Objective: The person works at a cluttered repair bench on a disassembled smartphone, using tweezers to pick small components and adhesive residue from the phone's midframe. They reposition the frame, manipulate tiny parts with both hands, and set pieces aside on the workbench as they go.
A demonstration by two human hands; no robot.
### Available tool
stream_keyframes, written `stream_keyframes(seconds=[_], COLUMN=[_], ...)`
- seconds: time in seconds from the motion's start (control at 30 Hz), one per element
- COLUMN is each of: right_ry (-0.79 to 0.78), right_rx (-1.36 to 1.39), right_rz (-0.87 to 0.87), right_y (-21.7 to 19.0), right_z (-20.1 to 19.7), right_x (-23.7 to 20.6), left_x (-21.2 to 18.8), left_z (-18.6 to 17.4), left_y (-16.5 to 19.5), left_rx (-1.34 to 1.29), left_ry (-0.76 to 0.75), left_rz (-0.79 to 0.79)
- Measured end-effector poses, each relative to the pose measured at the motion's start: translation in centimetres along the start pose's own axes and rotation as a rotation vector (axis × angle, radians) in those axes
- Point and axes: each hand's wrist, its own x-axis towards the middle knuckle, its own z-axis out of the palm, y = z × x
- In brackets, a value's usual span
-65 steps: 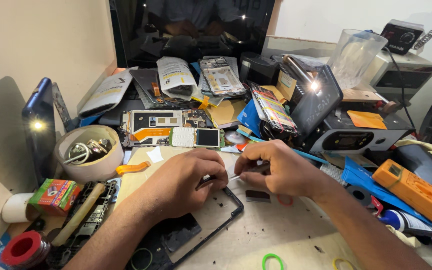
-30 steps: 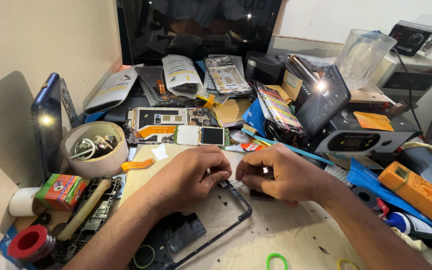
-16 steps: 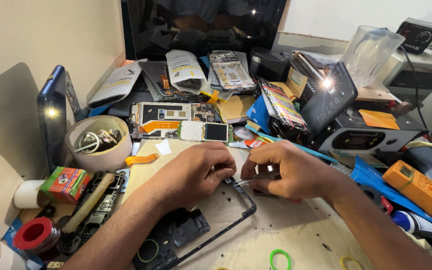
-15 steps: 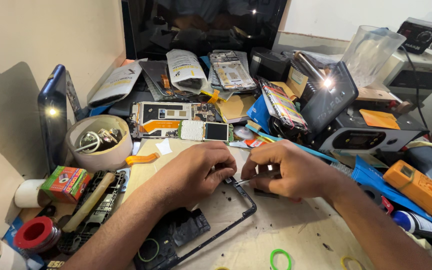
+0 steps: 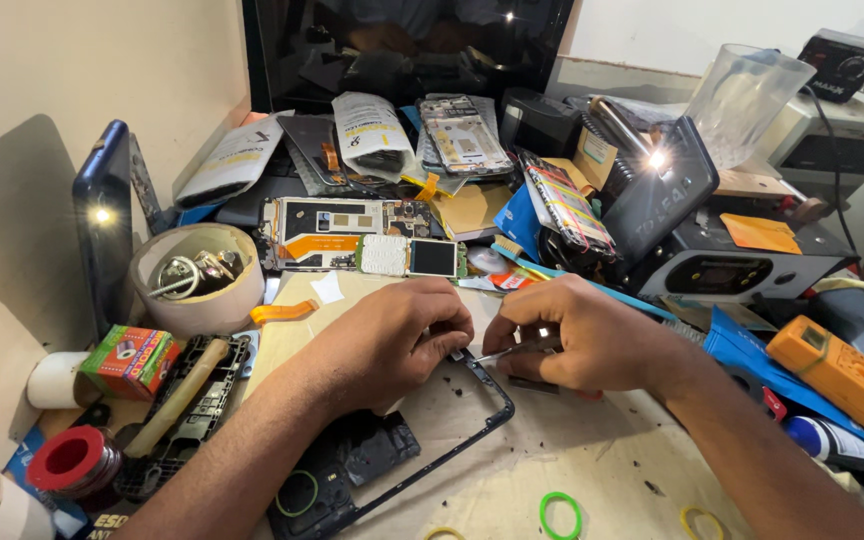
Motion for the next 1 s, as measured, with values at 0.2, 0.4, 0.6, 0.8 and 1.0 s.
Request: stream_keyframes(seconds=[0.2, 0.4, 0.6, 0.8, 1.0], right_ry=[-0.005, -0.01, 0.032, 0.029, 0.012], right_rx=[0.011, 0.001, 0.028, -0.015, -0.037], right_rz=[-0.023, 0.041, 0.002, -0.051, -0.118], right_y=[0.6, -0.2, -0.8, -0.2, 0.1], right_z=[0.1, 0.1, 0.0, 0.2, 0.2], right_x=[0.0, 0.2, 0.0, 0.4, 0.7], left_x=[0.0, -0.1, 0.1, -0.1, -0.1], left_z=[0.0, -0.2, -0.1, -0.3, -0.3], left_y=[0.1, 0.0, -0.2, -0.4, -0.6], left_rx=[0.005, 0.009, 0.001, 0.006, -0.004], left_ry=[-0.001, 0.002, 0.0, -0.006, 0.0], left_rz=[0.0, 0.007, 0.02, 0.028, 0.021])
